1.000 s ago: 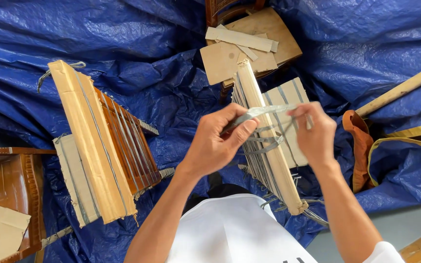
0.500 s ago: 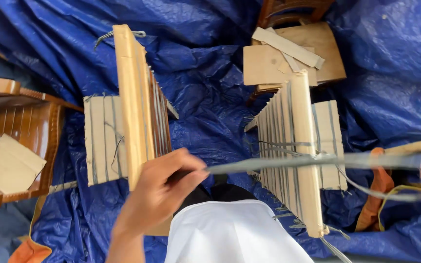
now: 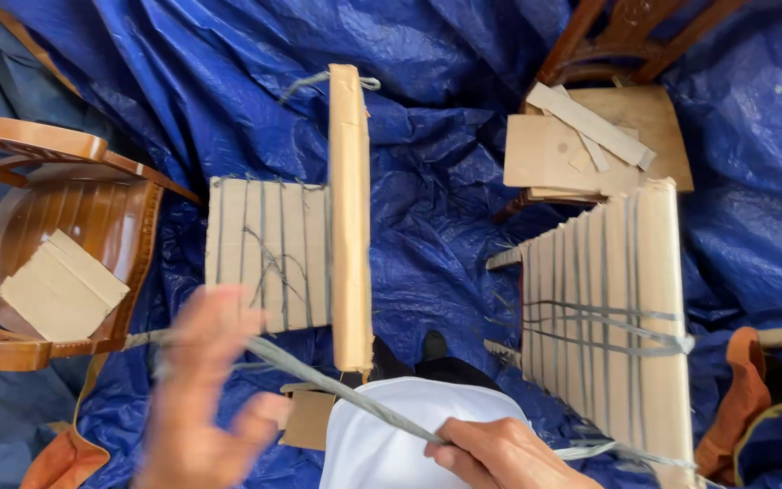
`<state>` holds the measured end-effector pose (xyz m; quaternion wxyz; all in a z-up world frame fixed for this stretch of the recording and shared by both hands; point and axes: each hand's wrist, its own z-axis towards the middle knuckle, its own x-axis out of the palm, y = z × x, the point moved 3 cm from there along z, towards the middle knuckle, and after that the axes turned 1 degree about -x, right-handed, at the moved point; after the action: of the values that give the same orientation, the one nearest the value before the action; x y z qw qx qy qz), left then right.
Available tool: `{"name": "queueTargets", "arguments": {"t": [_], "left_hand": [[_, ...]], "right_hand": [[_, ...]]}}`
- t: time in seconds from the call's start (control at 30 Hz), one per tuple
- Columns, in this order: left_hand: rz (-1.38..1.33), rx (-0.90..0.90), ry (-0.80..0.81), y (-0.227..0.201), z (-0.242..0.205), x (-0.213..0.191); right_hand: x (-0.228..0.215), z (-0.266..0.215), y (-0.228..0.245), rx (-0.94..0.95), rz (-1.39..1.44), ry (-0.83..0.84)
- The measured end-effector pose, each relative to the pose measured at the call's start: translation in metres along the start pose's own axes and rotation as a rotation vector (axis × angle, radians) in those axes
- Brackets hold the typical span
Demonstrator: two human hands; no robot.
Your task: Bundling and tying furniture components using straps.
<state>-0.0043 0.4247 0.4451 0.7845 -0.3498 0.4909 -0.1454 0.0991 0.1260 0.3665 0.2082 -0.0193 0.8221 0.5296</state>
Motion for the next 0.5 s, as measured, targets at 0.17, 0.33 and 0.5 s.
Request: {"name": "queueTargets", "arguments": {"t": [0.17,0.33,0.5], "left_hand": [[-0.436,0.157,0.390,0.019,-0.003,0.056],[-0.566,-0.304,0.377,0.064,0.010,0.056],[-0.574,-0.230,0.281,0.096,0.040,0.056]], "right_hand": [[-0.015,0.079,0.052,-0.135,0.095,-0.050],[-0.025,0.106,0.045,0.164,0.063,-0.305],[-0.022,0.125,0.015,0.182,0.192,-0.353]]}}
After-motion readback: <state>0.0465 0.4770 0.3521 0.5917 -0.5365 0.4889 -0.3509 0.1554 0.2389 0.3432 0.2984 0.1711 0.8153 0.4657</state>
